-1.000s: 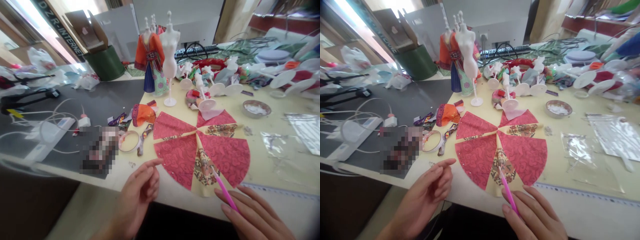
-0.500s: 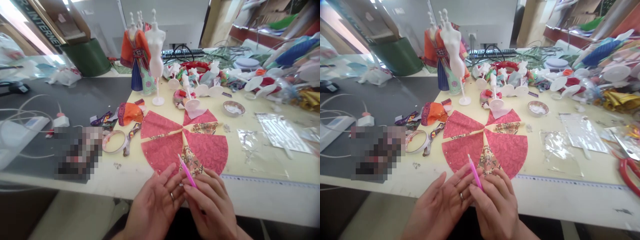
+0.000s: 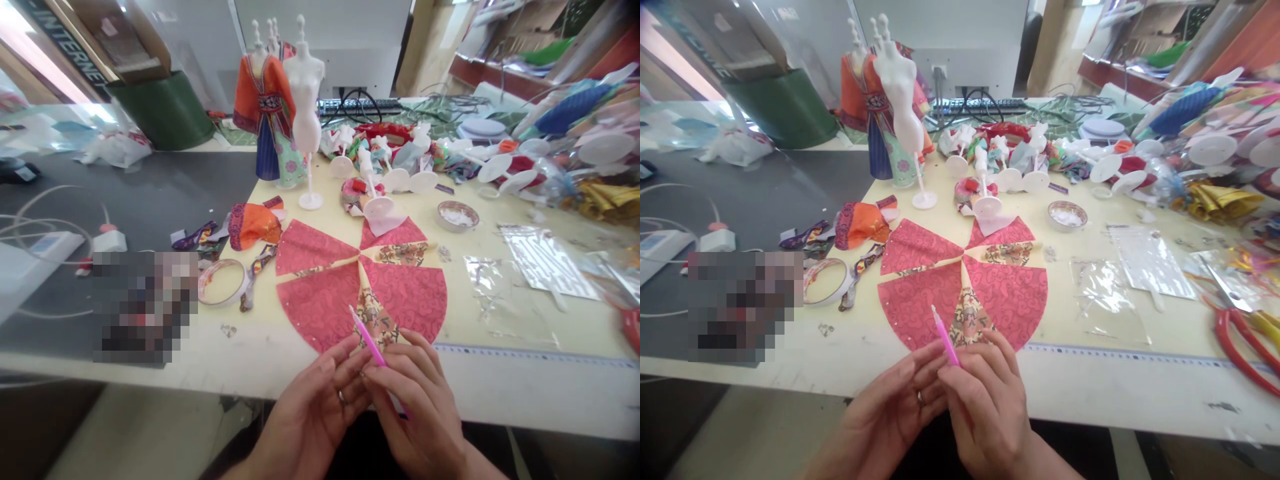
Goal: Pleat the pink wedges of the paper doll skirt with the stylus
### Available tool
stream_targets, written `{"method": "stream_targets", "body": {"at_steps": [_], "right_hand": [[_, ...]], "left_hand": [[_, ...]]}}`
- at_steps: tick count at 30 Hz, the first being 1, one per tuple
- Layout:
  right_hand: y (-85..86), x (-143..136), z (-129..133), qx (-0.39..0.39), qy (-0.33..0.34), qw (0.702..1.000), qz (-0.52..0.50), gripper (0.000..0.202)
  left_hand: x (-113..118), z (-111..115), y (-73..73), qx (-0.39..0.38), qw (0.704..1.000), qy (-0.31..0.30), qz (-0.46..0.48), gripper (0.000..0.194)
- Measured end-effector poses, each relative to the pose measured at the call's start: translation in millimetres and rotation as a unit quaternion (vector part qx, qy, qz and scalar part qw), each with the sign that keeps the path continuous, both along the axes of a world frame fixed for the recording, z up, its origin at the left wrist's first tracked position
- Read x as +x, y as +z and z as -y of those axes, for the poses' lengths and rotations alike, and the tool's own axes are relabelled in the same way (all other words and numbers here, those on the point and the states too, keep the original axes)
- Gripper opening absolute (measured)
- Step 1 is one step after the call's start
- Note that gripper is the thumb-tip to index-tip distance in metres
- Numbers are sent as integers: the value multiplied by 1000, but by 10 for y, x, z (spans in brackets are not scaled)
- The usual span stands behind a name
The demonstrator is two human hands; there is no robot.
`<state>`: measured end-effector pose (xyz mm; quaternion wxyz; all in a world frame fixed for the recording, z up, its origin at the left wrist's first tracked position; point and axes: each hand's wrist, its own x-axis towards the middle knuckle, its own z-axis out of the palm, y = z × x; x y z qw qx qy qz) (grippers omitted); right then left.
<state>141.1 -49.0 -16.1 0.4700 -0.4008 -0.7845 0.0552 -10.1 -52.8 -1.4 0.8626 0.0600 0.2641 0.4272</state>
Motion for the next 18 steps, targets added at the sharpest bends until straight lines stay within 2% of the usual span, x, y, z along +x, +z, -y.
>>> {"method": "stream_targets", "body": {"at_steps": [5,10,14,18], "right_hand": [[28,7,7,-36,21,999,-12,27],[53,21,3,-40,45,998,-14,27],[75,14,1,-41,56,997,-15,28],[61,-17,18,-62,48,996,-47,25]], "left_hand": [[-2,19,7,31,983,-18,-182,12],[-19,-13,-5,79,945,-34,-316,14],[-3,-42,0,91,932,-43,-348,15],[-1,-40,-13,94,943,-51,-316,16]]}}
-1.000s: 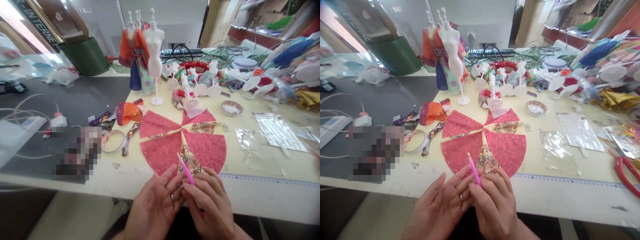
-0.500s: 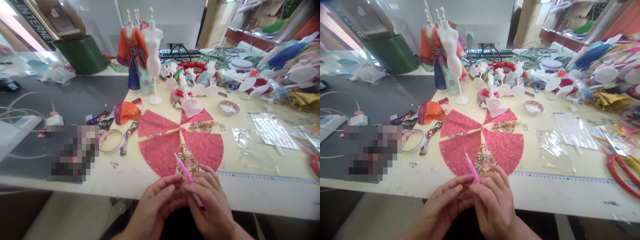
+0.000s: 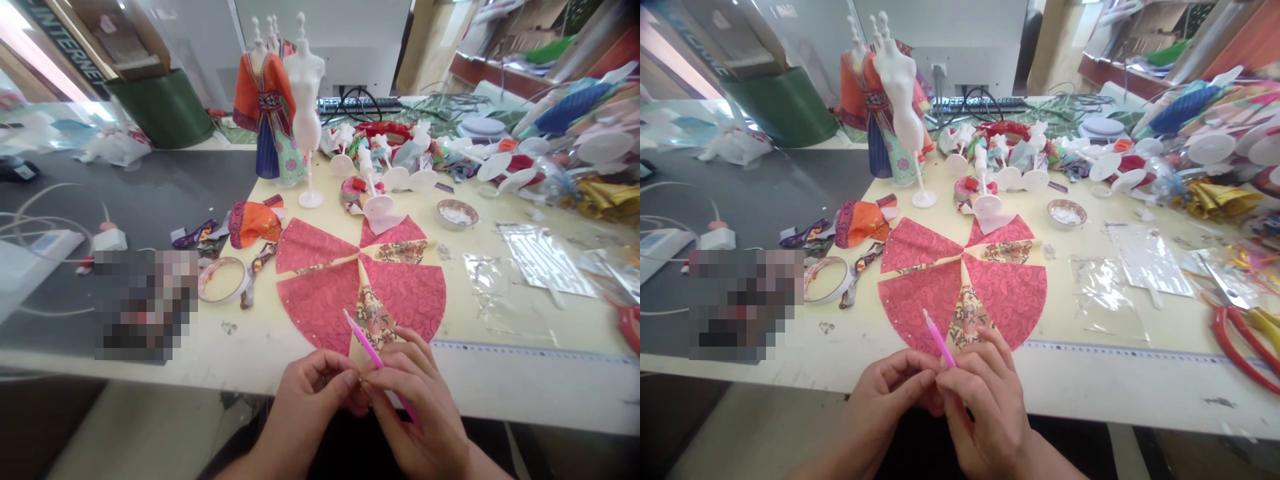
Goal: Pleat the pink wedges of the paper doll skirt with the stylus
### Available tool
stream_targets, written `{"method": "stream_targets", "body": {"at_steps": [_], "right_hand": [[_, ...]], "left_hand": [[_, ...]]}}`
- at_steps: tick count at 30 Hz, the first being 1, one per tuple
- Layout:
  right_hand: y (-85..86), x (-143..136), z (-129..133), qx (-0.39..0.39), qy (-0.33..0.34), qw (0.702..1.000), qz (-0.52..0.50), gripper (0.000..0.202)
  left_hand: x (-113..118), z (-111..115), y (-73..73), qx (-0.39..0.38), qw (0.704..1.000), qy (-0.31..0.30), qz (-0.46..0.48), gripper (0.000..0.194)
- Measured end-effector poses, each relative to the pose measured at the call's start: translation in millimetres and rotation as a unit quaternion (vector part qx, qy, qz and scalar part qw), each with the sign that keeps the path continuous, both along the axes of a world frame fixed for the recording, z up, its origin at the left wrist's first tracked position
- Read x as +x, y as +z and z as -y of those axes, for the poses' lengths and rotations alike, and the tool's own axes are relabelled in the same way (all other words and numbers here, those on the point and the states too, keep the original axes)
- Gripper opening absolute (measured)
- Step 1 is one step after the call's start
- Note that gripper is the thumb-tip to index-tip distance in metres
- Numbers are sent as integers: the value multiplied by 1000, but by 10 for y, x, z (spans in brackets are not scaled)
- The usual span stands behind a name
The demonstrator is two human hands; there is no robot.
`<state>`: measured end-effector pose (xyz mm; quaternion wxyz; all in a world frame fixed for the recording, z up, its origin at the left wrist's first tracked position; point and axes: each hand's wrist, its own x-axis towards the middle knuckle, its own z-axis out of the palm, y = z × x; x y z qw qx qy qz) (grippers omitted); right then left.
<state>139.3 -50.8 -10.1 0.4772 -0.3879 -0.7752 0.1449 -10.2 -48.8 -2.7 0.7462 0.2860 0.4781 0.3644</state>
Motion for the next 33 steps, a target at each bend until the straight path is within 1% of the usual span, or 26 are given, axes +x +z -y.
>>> {"method": "stream_targets", "body": {"at_steps": [4,9,14,17,21,23,25,27,30,33], "right_hand": [[-35,-36,30,-41,-23,997,-64,22],[-38,-59,48,-61,-38,993,-97,20],[-4,-67,35,-78,-32,989,-120,19],[-13,-59,38,-83,-29,986,-140,21],[-54,-23,57,-107,-49,983,-138,20],[-69,0,64,-108,-55,984,-133,19],[-77,21,70,-103,-57,985,-129,19],[-79,36,72,-102,-61,985,-124,18],[-83,37,65,-97,-74,986,-113,15],[-88,18,55,-89,-63,988,-111,17]], "left_hand": [[-2,18,-16,-14,999,-12,45,18],[7,30,-9,-28,996,-12,84,16],[21,33,-5,-39,994,-9,100,17],[39,28,-10,-42,994,-3,101,18],[14,34,-8,-24,996,-8,83,18],[-43,46,9,6,999,-18,43,18],[-117,61,37,51,998,-34,-28,18],[-184,76,65,107,986,-63,-109,19],[-228,98,64,209,948,-135,-197,24],[-218,127,-5,317,890,-196,-265,22]]}}
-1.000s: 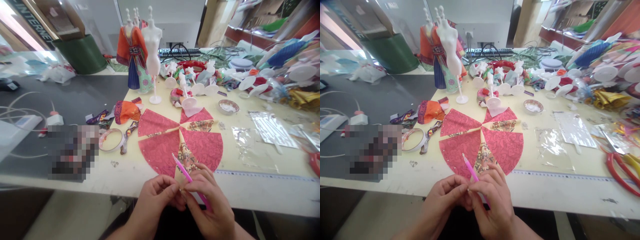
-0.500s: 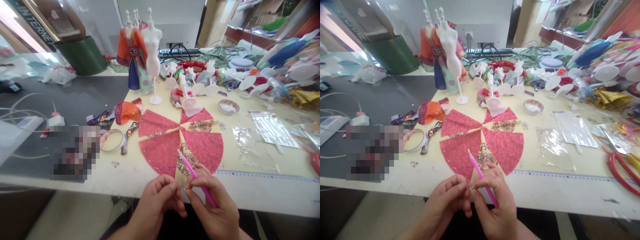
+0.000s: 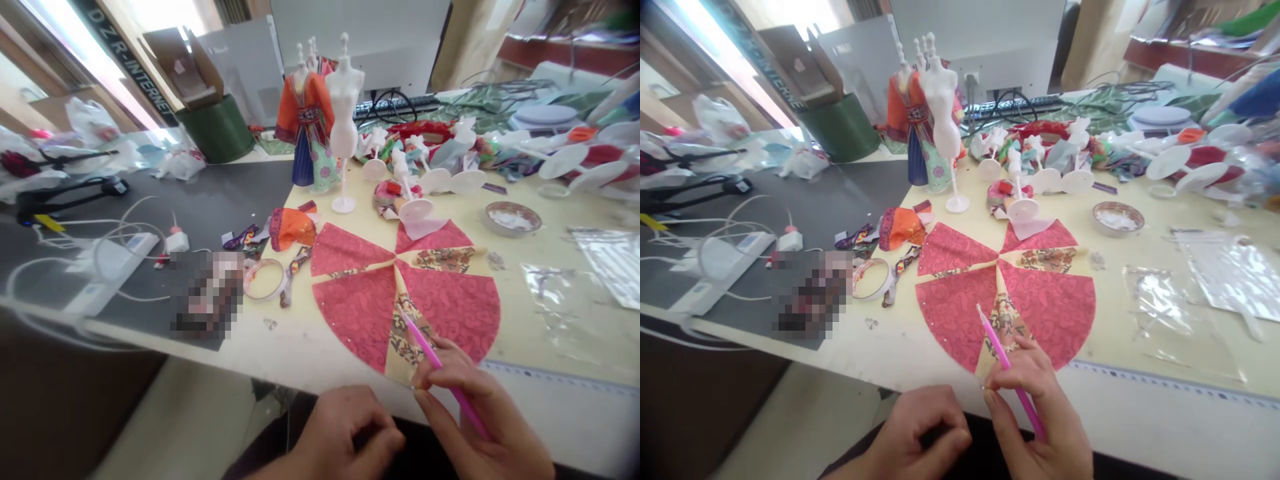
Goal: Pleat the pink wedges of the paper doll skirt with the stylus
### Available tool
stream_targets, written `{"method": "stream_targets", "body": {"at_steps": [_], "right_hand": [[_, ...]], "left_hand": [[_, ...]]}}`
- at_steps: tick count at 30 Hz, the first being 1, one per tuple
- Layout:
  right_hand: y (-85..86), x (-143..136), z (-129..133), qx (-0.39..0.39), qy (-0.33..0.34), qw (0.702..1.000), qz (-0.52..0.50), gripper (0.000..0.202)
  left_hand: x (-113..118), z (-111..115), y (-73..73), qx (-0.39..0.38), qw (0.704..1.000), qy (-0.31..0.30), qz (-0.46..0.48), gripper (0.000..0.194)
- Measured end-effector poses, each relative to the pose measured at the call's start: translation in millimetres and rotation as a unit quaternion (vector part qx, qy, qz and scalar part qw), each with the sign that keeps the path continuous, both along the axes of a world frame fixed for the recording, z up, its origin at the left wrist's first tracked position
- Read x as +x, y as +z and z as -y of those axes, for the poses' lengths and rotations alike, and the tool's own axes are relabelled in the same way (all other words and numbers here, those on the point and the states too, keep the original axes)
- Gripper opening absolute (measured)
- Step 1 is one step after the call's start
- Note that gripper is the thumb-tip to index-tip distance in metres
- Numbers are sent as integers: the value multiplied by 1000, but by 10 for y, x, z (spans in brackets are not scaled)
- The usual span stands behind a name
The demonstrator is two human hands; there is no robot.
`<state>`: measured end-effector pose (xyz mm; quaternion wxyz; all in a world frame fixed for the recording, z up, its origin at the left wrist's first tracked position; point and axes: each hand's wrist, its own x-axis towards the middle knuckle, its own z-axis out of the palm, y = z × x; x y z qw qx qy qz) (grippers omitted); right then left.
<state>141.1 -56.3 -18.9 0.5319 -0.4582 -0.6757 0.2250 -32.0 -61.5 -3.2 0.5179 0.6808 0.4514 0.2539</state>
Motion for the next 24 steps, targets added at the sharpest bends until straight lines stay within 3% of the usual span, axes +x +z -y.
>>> {"method": "stream_targets", "body": {"at_steps": [4,8,12,17,24], "right_hand": [[2,-17,-2,6,31,999,-7,21],[26,2,-24,25,47,998,22,23],[49,21,-59,42,71,995,63,24],[65,40,-94,100,74,982,143,21],[-6,60,-103,188,62,951,236,15]], "left_hand": [[-4,39,-93,113,993,-19,-39,25],[-33,23,-68,101,994,28,8,19],[4,-41,6,-33,990,83,110,22],[103,-106,-4,-284,928,117,210,35],[96,-148,-45,-369,889,144,230,30]]}}
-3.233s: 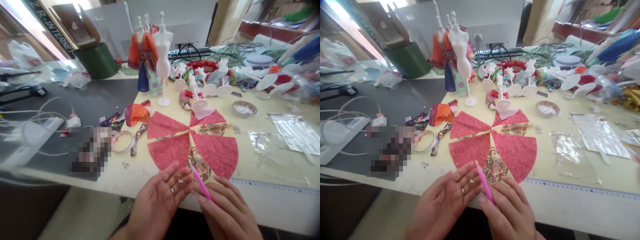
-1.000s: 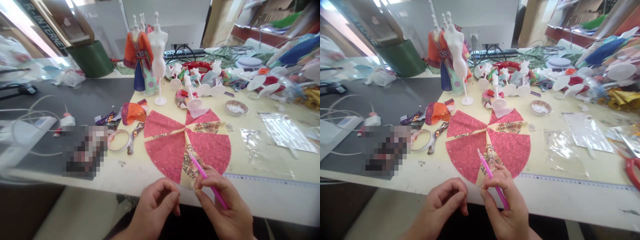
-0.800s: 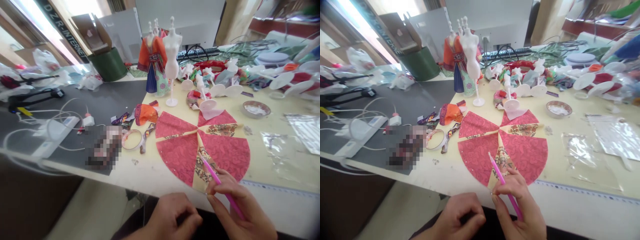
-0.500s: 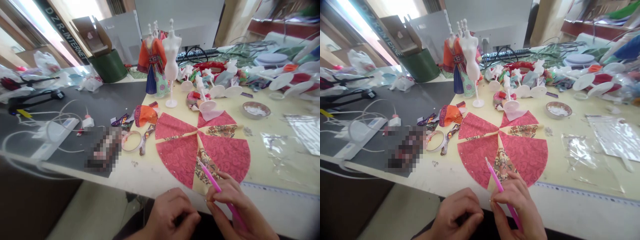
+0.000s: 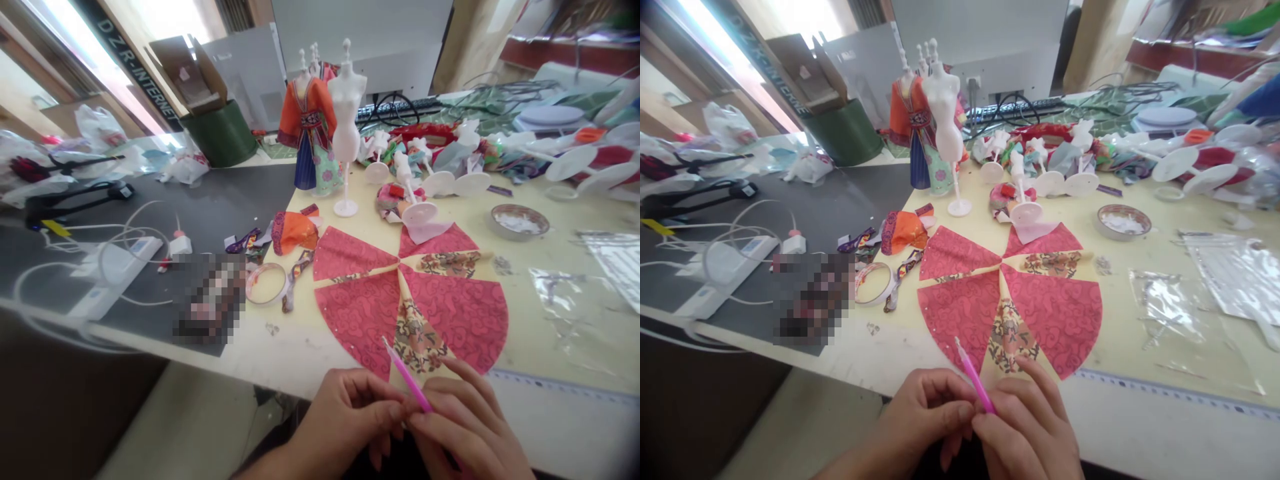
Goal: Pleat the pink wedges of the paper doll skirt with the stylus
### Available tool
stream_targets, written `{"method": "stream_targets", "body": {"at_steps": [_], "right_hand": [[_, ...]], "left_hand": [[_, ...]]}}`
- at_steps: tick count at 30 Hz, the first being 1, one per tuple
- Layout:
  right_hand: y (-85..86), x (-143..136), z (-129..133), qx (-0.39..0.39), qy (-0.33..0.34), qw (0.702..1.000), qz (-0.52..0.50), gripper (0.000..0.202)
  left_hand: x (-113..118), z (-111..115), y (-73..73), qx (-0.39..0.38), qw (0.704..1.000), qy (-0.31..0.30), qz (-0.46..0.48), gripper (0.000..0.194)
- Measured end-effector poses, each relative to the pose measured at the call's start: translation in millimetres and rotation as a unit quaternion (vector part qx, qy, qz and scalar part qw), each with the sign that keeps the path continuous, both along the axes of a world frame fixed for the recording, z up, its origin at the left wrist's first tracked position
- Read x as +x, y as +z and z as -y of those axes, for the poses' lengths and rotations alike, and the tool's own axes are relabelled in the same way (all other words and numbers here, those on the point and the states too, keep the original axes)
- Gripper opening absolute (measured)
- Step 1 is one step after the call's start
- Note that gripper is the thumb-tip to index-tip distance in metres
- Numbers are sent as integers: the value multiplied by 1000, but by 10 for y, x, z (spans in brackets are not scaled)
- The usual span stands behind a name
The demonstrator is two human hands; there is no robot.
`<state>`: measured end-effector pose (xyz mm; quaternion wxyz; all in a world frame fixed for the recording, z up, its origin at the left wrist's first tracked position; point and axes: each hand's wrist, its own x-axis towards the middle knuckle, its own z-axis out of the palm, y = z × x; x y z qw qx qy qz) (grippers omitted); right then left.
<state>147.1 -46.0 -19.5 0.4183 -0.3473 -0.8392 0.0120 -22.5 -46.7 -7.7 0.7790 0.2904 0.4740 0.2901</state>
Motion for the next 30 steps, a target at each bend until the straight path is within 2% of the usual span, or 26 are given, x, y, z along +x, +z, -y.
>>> {"method": "stream_targets", "body": {"at_steps": [6,9,12,18,30], "right_hand": [[-42,1,16,10,4,999,-38,14],[29,-16,13,-38,6,998,-42,18],[88,-74,28,-93,2,992,-89,20],[52,-153,90,-165,-19,965,-201,24],[19,-184,8,-140,9,967,-214,29]], "left_hand": [[-1,30,-29,-2,1000,4,21,30],[18,43,-15,-5,1000,18,14,28],[34,44,14,-4,1000,28,7,28],[44,48,15,7,1000,24,13,29],[19,37,-55,59,997,27,-39,33]]}}
